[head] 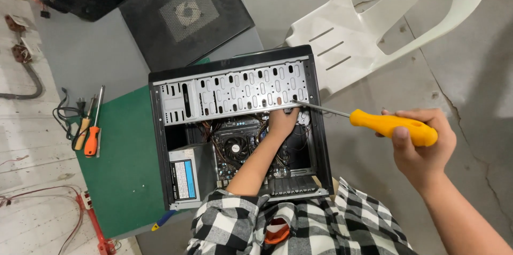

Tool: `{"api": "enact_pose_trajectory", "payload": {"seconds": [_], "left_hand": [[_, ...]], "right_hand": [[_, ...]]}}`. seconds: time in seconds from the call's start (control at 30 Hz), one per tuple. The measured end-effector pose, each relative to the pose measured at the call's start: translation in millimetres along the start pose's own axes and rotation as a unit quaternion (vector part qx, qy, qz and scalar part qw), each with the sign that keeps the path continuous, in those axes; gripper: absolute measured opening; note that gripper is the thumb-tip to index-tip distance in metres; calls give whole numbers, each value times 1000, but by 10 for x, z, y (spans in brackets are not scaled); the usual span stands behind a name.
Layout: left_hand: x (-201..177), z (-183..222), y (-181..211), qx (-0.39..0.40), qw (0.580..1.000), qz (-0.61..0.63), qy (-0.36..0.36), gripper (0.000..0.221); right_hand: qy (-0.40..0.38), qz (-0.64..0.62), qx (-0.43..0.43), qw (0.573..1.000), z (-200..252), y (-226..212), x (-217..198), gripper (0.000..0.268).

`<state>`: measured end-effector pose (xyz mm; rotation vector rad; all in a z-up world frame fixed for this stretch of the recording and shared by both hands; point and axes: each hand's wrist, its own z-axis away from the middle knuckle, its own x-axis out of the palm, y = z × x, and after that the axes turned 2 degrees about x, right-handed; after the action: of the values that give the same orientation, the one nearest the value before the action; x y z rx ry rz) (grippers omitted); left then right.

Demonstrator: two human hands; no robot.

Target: Disassembling a desktop computer by unscrewing internal components and managing cables.

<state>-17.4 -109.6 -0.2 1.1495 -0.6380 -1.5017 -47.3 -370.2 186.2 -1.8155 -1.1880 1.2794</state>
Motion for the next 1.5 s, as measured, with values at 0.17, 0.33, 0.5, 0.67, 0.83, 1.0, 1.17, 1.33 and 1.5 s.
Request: {"api": "enact_pose_trajectory", "payload": {"seconds": [0.17, 0.33, 0.5, 0.67, 0.83, 1.0, 1.17, 1.33, 1.5], "left_hand": [[13, -3, -29, 17, 1000, -5, 9, 59], [6, -7, -23, 41, 999, 1, 6, 60], [-25, 31, 64, 25, 1000, 12, -10, 55], [21, -21, -58, 32, 999, 12, -3, 63], [23, -20, -60, 37, 999, 19, -9, 63], [42, -39, -84, 56, 997, 44, -6, 58], [39, -36, -17, -37, 998, 44, -32, 62], [84, -102, -117, -125, 989, 61, -49, 73], [216, -212, -317, -117, 990, 73, -44, 70]], "right_hand": [[-17, 60, 5, 998, -120, 15, 43, 39], [-34, 118, 32, 992, -184, -58, 73, 29], [-39, 151, 48, 987, -205, -105, 90, 28], [-84, 208, 82, 971, -380, -200, 90, 26], [-149, 154, -99, 972, -922, -742, 228, 49], [-439, 344, -318, 767, -1333, -1140, 259, 36], [-518, 547, -263, 602, -1457, -1484, 438, 38], [-397, 633, -311, 588, -1563, -1438, 604, 48], [-526, 569, -330, 539, -1673, -1548, 670, 74]]}}
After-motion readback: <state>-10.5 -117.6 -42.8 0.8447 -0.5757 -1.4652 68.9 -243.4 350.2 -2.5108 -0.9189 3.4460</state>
